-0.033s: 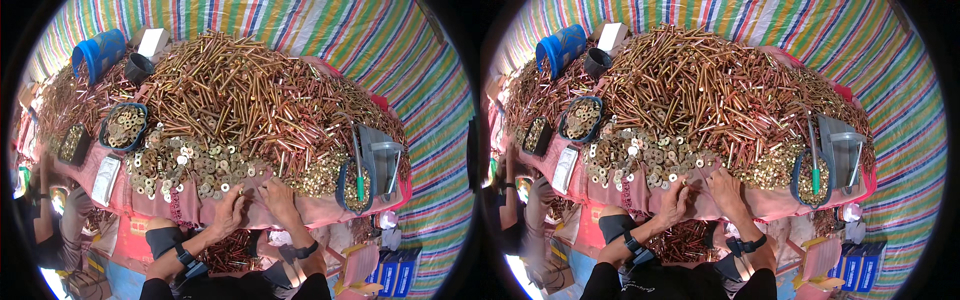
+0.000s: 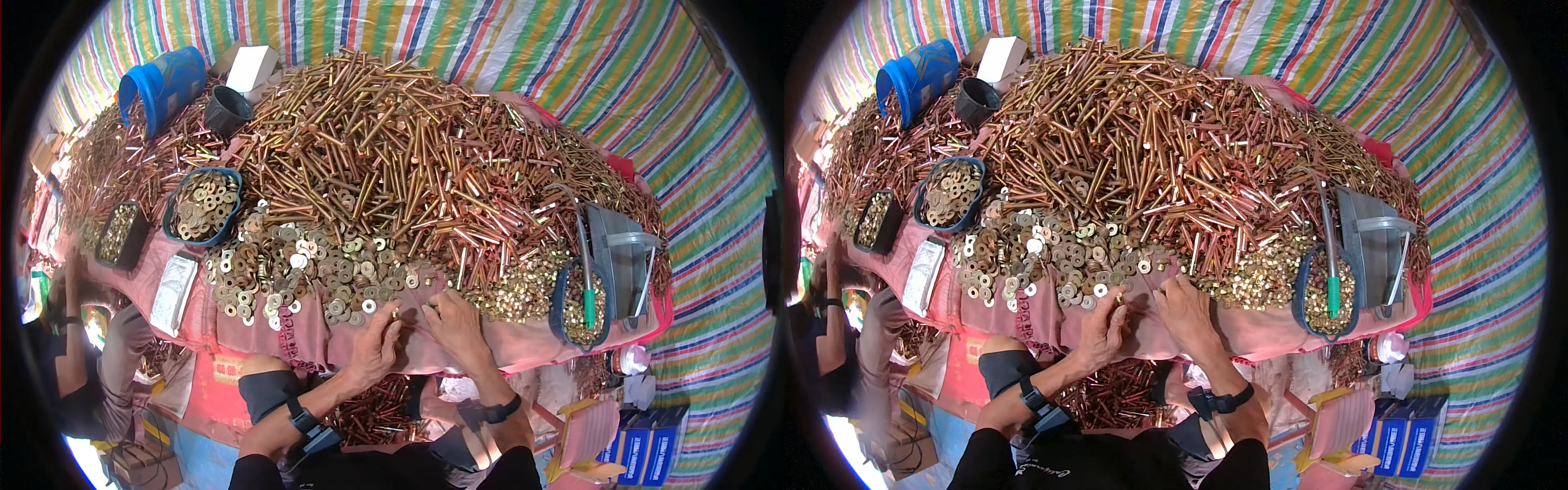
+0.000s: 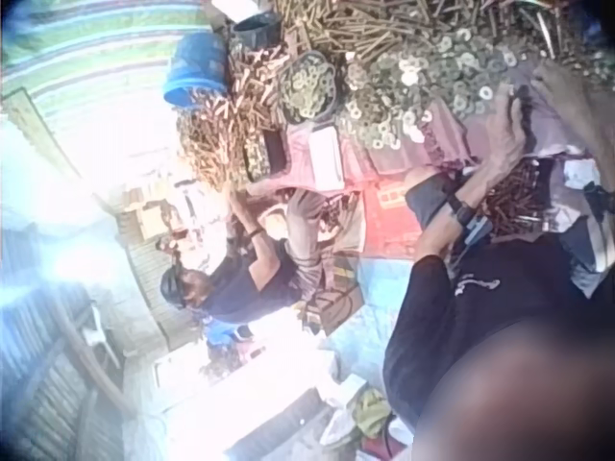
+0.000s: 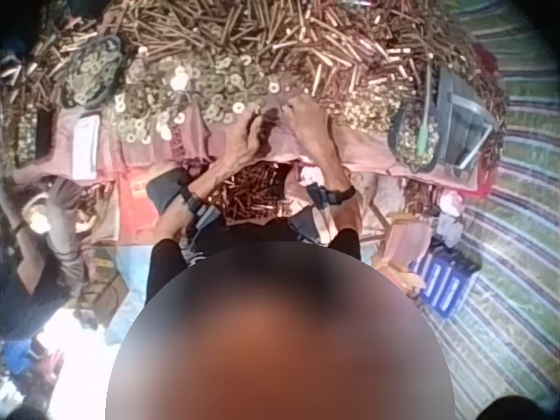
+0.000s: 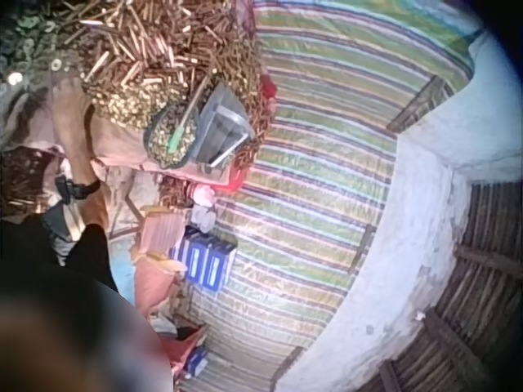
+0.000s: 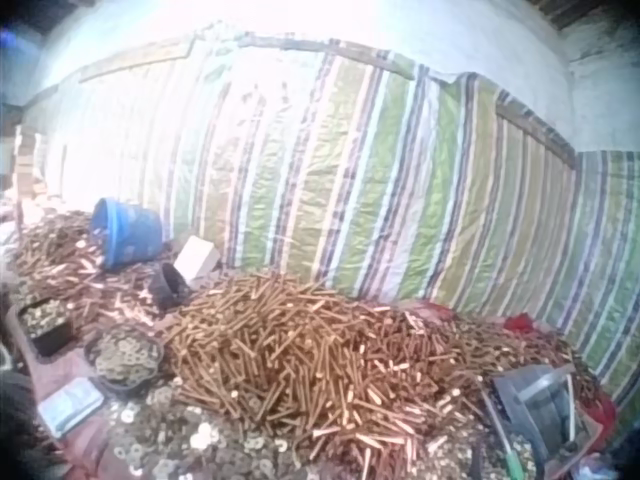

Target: The person sorts through a pile of metal pins and washers on a table, picking up individual pins and placing them into a container.

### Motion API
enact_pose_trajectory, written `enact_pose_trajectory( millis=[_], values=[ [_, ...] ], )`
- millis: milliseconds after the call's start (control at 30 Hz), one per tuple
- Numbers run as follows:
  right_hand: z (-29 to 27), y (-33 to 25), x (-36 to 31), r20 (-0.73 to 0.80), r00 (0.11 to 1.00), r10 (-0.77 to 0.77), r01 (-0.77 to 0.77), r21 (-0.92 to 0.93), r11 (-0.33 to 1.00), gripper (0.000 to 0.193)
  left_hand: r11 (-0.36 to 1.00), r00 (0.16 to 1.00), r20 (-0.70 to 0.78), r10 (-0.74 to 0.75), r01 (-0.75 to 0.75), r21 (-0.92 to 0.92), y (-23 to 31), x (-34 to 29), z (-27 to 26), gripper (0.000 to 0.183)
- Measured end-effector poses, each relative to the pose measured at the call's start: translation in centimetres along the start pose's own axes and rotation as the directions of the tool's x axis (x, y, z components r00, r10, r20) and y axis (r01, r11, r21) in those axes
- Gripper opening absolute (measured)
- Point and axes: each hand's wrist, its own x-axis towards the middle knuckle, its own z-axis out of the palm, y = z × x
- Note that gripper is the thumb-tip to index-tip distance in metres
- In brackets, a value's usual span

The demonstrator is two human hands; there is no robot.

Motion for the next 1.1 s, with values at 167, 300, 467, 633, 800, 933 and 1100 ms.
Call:
enact_pose_trajectory(
  millis=[167, 300, 467, 633, 800, 933, 1100],
  values=[
    [-1.2, -1.4, 0.0, 0.291, 0.929, 0.229, -0.367, 0.651, 0.664, 0.018, 1.000, 1.000, 0.012, -0.016, 0.016, 0.000, -0.5, -0.1, 0.1, 0.040],
    [-1.4, -2.4, 0.2, 0.229, 0.973, 0.038, -0.222, 0.872, 0.435, 0.025, 0.999, 1.000, 0.019, -0.016, 0.017, -0.047, -0.4, -0.1, 0.1, 0.039],
    [-1.6, -3.0, 0.4, 0.148, 0.989, -0.025, -0.110, 0.827, 0.551, 0.028, 0.999, 0.998, 0.050, 0.049, -0.050, 0.017, -0.6, 0.0, -0.1, 0.046],
    [-1.6, -3.4, 0.5, 0.037, 0.996, -0.082, 0.024, 0.769, 0.639, 0.025, 0.995, 0.995, 0.016, 0.099, -0.099, 0.025, -0.5, 0.0, 0.0, 0.046],
    [-1.4, -3.6, 0.7, -0.051, 0.990, -0.133, 0.129, 0.725, 0.677, 0.020, 0.993, 0.993, -0.036, 0.110, -0.111, -0.032, -0.3, 0.0, 0.3, 0.044],
    [-1.4, -3.9, 0.9, -0.138, 0.965, -0.224, 0.259, 0.647, 0.717, 0.020, 0.995, 0.995, 0.015, 0.099, -0.099, 0.011, -0.8, -0.1, 0.1, 0.045],
    [-1.9, -5.1, 0.5, -0.111, 0.985, -0.135, 0.175, 0.585, 0.792, 0.023, 0.997, 0.995, 0.075, 0.068, -0.071, 0.028, -1.2, -0.2, -0.1, 0.045]
  ],
)
